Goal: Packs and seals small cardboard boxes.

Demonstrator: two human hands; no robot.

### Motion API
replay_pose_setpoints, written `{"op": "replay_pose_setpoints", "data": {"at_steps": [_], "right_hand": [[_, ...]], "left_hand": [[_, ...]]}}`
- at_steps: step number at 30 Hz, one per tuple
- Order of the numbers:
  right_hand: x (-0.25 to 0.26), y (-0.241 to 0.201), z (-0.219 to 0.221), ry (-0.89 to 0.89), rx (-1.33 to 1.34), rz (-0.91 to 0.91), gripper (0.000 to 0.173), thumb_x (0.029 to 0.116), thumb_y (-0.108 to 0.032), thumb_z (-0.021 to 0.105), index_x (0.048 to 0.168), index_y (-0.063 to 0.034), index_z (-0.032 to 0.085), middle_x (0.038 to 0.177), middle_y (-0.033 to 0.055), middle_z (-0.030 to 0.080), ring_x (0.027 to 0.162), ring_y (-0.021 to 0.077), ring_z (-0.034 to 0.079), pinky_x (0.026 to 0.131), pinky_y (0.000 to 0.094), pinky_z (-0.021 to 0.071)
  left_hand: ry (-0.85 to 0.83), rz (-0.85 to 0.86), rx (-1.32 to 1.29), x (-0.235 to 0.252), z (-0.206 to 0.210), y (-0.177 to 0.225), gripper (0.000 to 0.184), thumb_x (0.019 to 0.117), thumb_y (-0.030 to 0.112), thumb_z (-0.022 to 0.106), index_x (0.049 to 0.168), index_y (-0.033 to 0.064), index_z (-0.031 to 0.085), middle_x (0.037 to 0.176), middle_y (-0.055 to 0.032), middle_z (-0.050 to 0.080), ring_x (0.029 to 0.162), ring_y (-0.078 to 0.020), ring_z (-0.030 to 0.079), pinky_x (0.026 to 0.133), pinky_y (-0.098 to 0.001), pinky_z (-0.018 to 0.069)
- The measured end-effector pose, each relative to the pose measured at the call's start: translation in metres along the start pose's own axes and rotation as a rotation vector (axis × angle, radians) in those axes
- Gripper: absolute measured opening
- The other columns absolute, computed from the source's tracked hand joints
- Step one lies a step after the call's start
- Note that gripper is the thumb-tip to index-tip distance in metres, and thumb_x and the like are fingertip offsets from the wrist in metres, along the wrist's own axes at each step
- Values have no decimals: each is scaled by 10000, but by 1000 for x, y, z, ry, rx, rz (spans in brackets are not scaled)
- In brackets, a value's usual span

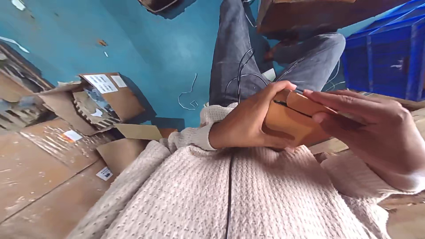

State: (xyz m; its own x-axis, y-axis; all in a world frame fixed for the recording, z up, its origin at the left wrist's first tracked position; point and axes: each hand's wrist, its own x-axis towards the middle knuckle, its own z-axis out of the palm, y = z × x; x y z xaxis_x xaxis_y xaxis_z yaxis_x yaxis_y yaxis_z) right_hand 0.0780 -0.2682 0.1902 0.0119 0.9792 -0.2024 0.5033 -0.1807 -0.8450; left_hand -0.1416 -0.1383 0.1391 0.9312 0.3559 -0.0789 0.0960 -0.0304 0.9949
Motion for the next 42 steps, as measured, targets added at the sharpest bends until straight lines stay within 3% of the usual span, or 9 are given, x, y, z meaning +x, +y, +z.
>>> {"op": "replay_pose_setpoints", "data": {"at_steps": [8,14,19,22,26,31,35,38,42], "right_hand": [[-3,3,5,-11,172,-111,356,1005,-136,599,1352,-85,660,1375,30,638,1196,72,637,985,201,556],[-6,1,19,80,131,-101,350,990,-99,588,1327,-88,683,1327,33,669,1170,112,631,984,264,531],[-6,-6,20,66,53,-70,357,1008,-138,557,1344,-135,680,1320,-1,669,1169,90,613,970,253,515],[-6,-7,13,31,78,-58,355,1012,-152,563,1348,-113,672,1337,11,665,1192,106,620,1004,273,524],[-4,-9,4,-52,-57,3,505,1047,-231,518,1547,-199,450,1457,0,585,1210,62,632,983,248,568],[-1,-11,5,-25,-179,-143,410,1032,-121,496,1412,-189,633,1387,23,652,1232,151,645,1042,332,532],[-2,-9,9,-19,-228,-164,420,1035,-126,506,1425,-222,625,1386,20,655,1161,163,666,915,336,553],[1,-7,15,21,-162,-193,353,1041,-177,536,1366,-184,671,1316,43,692,1147,167,655,935,336,528],[4,-9,22,155,-58,-165,263,1008,-170,636,1241,-109,742,1193,55,741,1058,140,695,933,319,551]], "left_hand": [[-50,150,24,0,-2,-3,1012,801,530,803,1450,-116,372,1305,-175,581,1222,-173,586,1021,-325,540],[-48,169,7,-3,-3,-4,1014,894,707,542,1423,-145,393,1333,-189,562,1252,-188,555,1047,-349,510],[83,127,-51,-1,5,-1,547,1094,336,292,1327,-107,511,1259,-135,620,1189,-131,584,1016,-309,514],[62,165,-39,2,6,-3,445,1026,174,383,1340,-122,493,1265,-162,601,1198,-147,573,1025,-306,502],[92,138,-86,1,13,-4,506,867,122,601,1318,-93,520,1201,-138,602,1145,-151,587,980,-309,527],[91,151,-25,2,11,0,602,809,227,661,1296,-101,524,1187,-150,599,1160,-163,578,978,-317,521],[92,144,-50,3,8,-3,577,1022,407,483,1260,-114,546,1199,-150,623,1160,-139,596,991,-315,528],[107,155,-96,9,4,-3,416,1071,222,337,1183,-114,555,1062,-103,621,1007,-78,595,864,-240,525],[98,114,-176,3,7,-3,857,919,427,708,1450,-102,291,1060,-63,583,973,-77,626,841,-266,585]]}}
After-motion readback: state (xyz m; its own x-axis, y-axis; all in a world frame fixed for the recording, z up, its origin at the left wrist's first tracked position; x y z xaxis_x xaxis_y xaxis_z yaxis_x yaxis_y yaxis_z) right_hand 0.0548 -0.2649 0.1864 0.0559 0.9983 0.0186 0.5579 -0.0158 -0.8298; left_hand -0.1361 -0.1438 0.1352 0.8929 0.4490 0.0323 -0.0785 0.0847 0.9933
